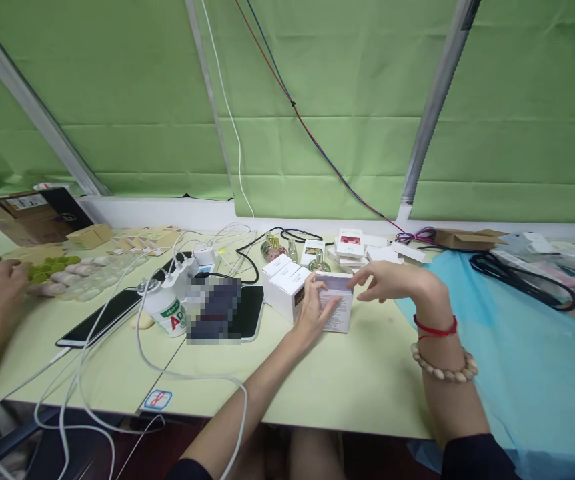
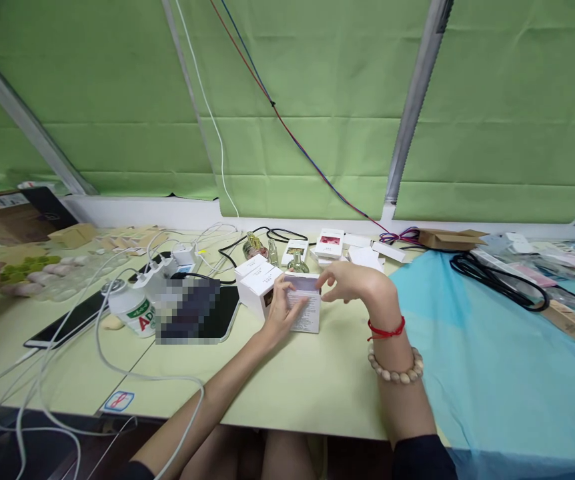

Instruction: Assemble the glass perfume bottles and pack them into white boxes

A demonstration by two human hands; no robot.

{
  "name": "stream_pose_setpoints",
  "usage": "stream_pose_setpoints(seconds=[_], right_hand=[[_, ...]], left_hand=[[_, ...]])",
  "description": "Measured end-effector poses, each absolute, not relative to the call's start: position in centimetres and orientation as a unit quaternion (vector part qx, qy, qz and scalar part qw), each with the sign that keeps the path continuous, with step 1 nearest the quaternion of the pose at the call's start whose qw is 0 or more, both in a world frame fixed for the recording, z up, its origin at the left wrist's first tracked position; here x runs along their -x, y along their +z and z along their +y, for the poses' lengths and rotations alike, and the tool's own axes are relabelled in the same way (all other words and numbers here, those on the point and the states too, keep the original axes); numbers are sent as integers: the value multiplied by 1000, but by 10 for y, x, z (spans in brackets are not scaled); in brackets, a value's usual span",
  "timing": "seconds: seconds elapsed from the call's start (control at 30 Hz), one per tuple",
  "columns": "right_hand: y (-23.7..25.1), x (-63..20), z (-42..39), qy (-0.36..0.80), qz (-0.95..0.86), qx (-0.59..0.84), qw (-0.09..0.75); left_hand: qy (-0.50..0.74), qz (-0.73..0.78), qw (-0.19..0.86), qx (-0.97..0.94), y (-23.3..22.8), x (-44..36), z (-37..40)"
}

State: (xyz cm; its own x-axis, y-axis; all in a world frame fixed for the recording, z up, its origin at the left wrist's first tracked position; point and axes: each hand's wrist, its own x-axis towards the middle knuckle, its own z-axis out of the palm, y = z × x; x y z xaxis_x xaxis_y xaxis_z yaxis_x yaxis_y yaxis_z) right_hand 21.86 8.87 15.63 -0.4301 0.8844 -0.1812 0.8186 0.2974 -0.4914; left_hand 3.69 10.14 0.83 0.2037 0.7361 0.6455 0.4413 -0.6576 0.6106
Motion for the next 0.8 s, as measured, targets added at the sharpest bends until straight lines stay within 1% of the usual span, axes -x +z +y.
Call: stream_pose_setpoints(seconds=[0.03, 0.1, 0.17, 0.27, 0.33, 0.4, 0.47, 0.63, 0.8], right_hand=[[155, -218, 89, 255, -809, 527, 60], [151, -217, 90, 209, -832, 506, 85], [148, -215, 93, 180, -848, 488, 103], [147, -213, 96, 225, -832, 500, 80], [147, -211, 95, 264, -816, 511, 63], [149, -207, 91, 274, -814, 509, 59], [151, -201, 86, 263, -826, 493, 73], [158, -186, 66, 239, -862, 426, 136], [160, -185, 44, 214, -869, 413, 165]], left_hand=[[485, 396, 148, -766, 9, -37, 101], [471, 410, 153, -766, 9, -37, 100], [484, 410, 169, -754, 11, -37, 99], [534, 403, 216, -711, 14, -41, 97], [563, 394, 265, -676, 16, -45, 94], [590, 384, 312, -638, 18, -48, 90], [624, 379, 336, -596, 20, -51, 86], [709, 367, 296, -524, 26, -50, 77], [722, 335, 265, -544, 30, -47, 70]])
